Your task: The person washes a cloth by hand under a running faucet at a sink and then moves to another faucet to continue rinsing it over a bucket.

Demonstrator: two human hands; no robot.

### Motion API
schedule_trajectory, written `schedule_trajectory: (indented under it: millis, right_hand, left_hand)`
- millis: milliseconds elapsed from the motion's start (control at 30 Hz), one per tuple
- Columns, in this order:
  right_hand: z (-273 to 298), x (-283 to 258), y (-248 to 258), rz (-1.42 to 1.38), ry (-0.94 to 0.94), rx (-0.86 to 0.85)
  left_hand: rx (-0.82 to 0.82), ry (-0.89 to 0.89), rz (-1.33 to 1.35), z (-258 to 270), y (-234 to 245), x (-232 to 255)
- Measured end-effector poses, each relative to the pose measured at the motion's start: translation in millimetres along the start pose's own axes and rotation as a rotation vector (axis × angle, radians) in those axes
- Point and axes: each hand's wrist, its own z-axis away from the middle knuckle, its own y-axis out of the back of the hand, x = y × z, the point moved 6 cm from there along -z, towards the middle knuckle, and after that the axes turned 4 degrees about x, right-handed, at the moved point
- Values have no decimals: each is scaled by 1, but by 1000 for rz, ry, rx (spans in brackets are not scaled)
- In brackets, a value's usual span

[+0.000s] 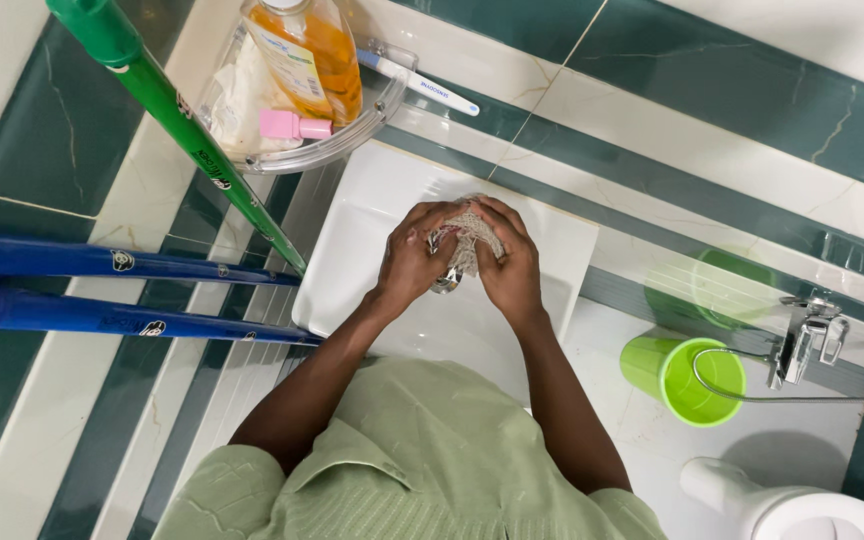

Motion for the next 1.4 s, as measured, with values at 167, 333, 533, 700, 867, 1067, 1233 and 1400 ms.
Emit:
schedule_trajectory:
  millis: [167, 333, 533, 700, 867, 1067, 1233, 1400]
  right_hand:
    - [18, -14, -5, -33, 22, -117]
    - [2, 1, -3, -31, 28, -64]
    - [-21, 24, -8, -56, -21, 17]
    - [0, 21, -8, -12, -25, 49]
    - [26, 6, -13, -72, -48, 35]
    - [-4, 16, -8, -17, 18, 54]
    - [-26, 31, -8, -91, -140, 48]
    - [-13, 21, 3, -13, -77, 48]
  left_hand:
    - [-58, 175, 51, 16, 3, -9]
    - [-32, 88, -21, -5, -3, -12]
    - [-70, 67, -81, -28, -10, -18]
    - [-169, -57, -23, -4, -2, -6]
    - [-142, -38, -60, 23, 4, 1]
    - [-121, 33, -115, -3, -12, -16]
    - [-172, 78, -145, -28, -15, -12]
    - [-189, -165, -84, -8, -2, 19]
